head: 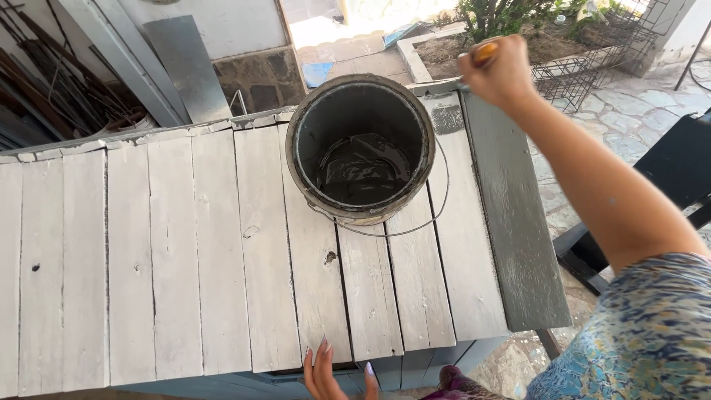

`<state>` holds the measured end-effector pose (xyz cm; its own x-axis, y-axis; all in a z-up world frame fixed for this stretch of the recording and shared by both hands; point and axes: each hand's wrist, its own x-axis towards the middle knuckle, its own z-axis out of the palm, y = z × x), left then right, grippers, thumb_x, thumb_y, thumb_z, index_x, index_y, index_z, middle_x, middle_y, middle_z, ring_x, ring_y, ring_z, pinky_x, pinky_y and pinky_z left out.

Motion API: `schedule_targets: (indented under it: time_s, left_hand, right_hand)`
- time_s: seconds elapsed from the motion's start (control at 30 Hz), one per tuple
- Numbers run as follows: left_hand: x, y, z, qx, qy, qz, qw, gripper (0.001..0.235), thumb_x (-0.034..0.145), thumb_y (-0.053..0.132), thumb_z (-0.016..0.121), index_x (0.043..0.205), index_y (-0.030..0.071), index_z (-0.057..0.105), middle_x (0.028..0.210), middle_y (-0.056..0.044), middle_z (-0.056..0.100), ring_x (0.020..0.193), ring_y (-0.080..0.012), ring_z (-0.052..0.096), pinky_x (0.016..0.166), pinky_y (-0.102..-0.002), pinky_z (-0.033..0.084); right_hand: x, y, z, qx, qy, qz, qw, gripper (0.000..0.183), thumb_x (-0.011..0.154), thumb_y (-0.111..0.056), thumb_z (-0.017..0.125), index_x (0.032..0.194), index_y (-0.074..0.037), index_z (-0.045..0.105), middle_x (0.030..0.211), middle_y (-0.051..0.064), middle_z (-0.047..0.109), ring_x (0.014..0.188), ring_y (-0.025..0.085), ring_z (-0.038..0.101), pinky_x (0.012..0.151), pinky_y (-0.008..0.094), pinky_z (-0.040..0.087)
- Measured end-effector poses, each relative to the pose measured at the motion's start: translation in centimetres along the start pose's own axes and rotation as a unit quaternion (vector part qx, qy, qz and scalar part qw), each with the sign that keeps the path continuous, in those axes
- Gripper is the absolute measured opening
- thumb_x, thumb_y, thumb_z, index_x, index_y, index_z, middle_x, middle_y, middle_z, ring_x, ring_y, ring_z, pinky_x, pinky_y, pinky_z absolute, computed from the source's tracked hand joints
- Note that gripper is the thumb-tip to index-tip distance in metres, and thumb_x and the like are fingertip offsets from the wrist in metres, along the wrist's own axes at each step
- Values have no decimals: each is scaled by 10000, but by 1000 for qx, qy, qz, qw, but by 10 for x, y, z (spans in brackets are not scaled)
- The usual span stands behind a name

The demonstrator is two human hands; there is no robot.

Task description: Painting a small wooden structure with grey paint using a paintbrush in an outdoor workspace.

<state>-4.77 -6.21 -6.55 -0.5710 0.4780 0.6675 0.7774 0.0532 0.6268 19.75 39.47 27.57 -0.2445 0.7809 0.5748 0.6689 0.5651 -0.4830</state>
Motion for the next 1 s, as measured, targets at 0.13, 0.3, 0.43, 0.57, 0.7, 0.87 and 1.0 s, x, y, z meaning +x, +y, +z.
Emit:
schedule_targets:
  time_s: [0.13,0.3,0.43,0.57,0.7,0.87,1.0]
  left_hand:
    - [6,-5,5,4,-12,7,1000,743,744,433,746,1374,83,568,1412,-111,625,1498,-365,407,1158,-492,452]
    - [4,-12,9,21,-27,0,999,762,748,477,737,1385,96,566,1433,-92,620,1496,-368,416,1169,-507,432]
    - [-1,-28,12,22,-22,7,1000,789,723,486,751,1374,84,562,1424,-95,626,1489,-367,435,1154,-466,457]
    - [-2,-32,10,23,-14,10,1000,789,737,487,741,1386,75,563,1410,-97,628,1480,-372,437,1172,-478,451]
    - [0,-25,9,13,-22,3,1000,776,734,482,734,1380,84,569,1422,-93,627,1493,-370,424,1169,-488,440]
    - [5,-20,9,2,-35,4,999,799,730,483,752,1402,101,554,1423,-89,624,1498,-368,426,1149,-478,466]
    - [4,-28,7,9,-41,-6,999,811,705,477,769,1382,81,564,1422,-84,629,1492,-363,433,1132,-471,480]
  right_hand:
    - [-5,-49,13,162,21,-50,985,327,994,10,549,687,-22,658,649,105,707,474,110,657,343,180,429]
    - [1,-16,-2,312,63,49,947,200,1057,52,600,883,17,693,746,131,728,517,153,720,400,164,619]
    - [-9,-3,-32,190,68,11,979,244,1077,28,589,858,26,696,733,155,722,552,189,737,447,217,620]
    - [-11,-4,-26,116,64,-1,991,327,1095,-59,614,785,-71,718,661,94,718,506,143,711,590,89,552]
    - [-17,-35,6,250,59,12,966,249,1083,52,594,858,38,698,743,169,736,514,175,716,374,174,584]
    - [-16,-81,33,284,68,43,955,269,972,-11,570,757,3,731,649,144,732,432,170,683,343,214,558]
    - [-12,-80,15,290,72,47,953,283,1046,22,578,795,19,708,679,152,746,455,166,713,359,187,606]
